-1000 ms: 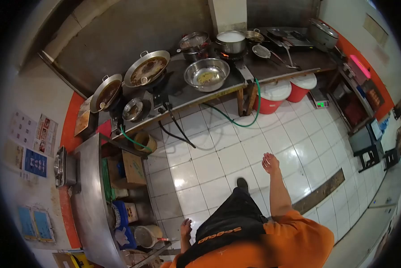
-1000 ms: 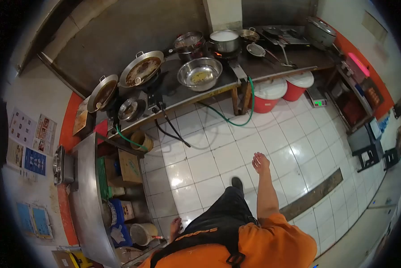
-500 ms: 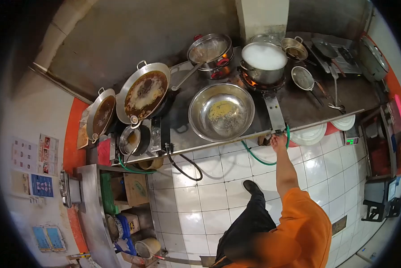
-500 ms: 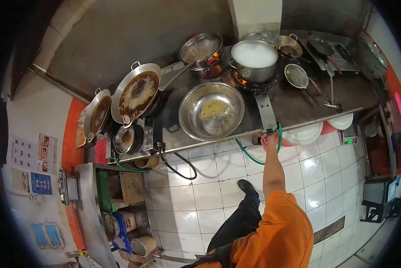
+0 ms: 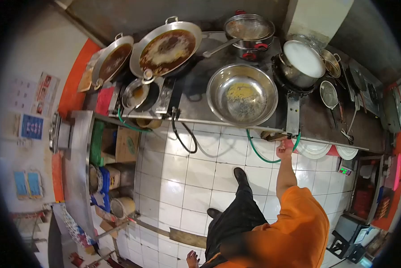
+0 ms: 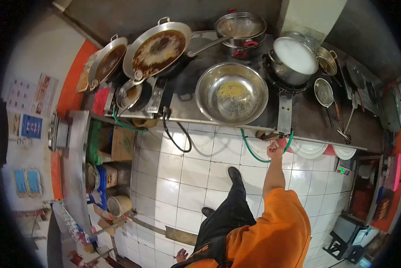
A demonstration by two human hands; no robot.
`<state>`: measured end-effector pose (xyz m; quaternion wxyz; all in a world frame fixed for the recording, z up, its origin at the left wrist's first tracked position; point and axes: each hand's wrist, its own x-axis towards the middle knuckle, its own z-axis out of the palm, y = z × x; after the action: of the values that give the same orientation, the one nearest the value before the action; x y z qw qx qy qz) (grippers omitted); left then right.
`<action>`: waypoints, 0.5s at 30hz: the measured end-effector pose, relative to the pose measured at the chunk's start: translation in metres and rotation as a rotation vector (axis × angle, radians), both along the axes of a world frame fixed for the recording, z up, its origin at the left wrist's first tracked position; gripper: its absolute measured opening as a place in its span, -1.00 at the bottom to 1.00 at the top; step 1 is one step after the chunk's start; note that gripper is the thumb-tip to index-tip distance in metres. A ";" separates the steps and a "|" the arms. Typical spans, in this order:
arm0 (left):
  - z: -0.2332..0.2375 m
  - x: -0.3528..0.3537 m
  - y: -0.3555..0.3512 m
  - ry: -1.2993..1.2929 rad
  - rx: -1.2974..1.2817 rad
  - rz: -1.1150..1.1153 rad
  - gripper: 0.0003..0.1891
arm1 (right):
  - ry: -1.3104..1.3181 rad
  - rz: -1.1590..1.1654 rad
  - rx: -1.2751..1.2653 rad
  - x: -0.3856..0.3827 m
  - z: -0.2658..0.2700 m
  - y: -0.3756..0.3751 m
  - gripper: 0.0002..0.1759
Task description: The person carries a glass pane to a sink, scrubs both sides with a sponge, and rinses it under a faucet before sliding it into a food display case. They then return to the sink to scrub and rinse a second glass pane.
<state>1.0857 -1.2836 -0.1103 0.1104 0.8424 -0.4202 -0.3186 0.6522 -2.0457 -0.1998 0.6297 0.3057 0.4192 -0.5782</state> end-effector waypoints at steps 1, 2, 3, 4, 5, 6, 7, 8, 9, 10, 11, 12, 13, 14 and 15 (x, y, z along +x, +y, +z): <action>-0.008 -0.016 0.006 0.326 -0.063 0.681 -0.76 | 0.103 0.118 0.059 0.010 -0.016 0.017 -0.38; -0.016 -0.031 0.014 0.654 -0.128 1.359 -0.76 | 0.206 0.235 0.114 0.017 -0.038 0.040 -0.35; -0.020 -0.047 0.027 0.645 -0.121 1.369 -0.75 | 0.324 0.361 0.188 0.042 -0.031 0.063 -0.35; -0.022 -0.079 0.044 0.639 -0.057 1.063 -0.71 | 0.657 0.601 0.106 0.064 -0.047 0.102 -0.41; -0.019 -0.101 0.063 0.618 0.005 0.751 -0.66 | 0.773 0.868 0.114 0.082 -0.067 0.136 -0.42; -0.021 -0.115 0.074 0.589 0.086 0.743 -0.64 | 1.035 1.233 0.031 0.085 -0.155 0.176 -0.37; -0.026 -0.128 0.081 0.589 0.139 0.790 -0.62 | 1.046 1.407 0.164 0.113 -0.145 0.207 -0.38; -0.033 -0.141 0.092 0.592 0.174 0.832 -0.60 | 0.720 1.712 -0.028 0.129 -0.120 0.235 -0.43; -0.043 -0.147 0.106 0.593 0.183 0.871 -0.59 | 0.804 1.946 0.053 0.180 -0.021 0.255 -0.43; -0.050 -0.154 0.122 0.585 0.185 0.914 -0.57 | 0.741 2.161 -0.079 0.192 -0.034 0.279 -0.39; -0.056 -0.164 0.135 0.575 0.177 0.958 -0.55 | 0.752 2.219 -0.114 0.204 -0.025 0.296 -0.39; -0.062 -0.173 0.147 0.554 0.161 1.011 -0.53 | 0.778 2.463 -0.172 0.225 -0.016 0.304 -0.40; -0.067 -0.186 0.154 0.525 0.145 1.074 -0.51 | 0.812 2.733 -0.254 0.252 -0.012 0.304 -0.40; -0.072 -0.203 0.163 0.479 0.134 1.128 -0.49 | 0.892 2.635 -0.235 0.266 -0.020 0.307 -0.42; -0.076 -0.219 0.173 0.383 0.126 1.143 -0.47 | 0.958 2.557 -0.232 0.277 -0.024 0.310 -0.43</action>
<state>0.8663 -1.1104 -0.1867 0.2876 0.8674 0.1456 -0.3790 0.9289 -1.7356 -0.2239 0.5360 -0.5726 0.5308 0.3212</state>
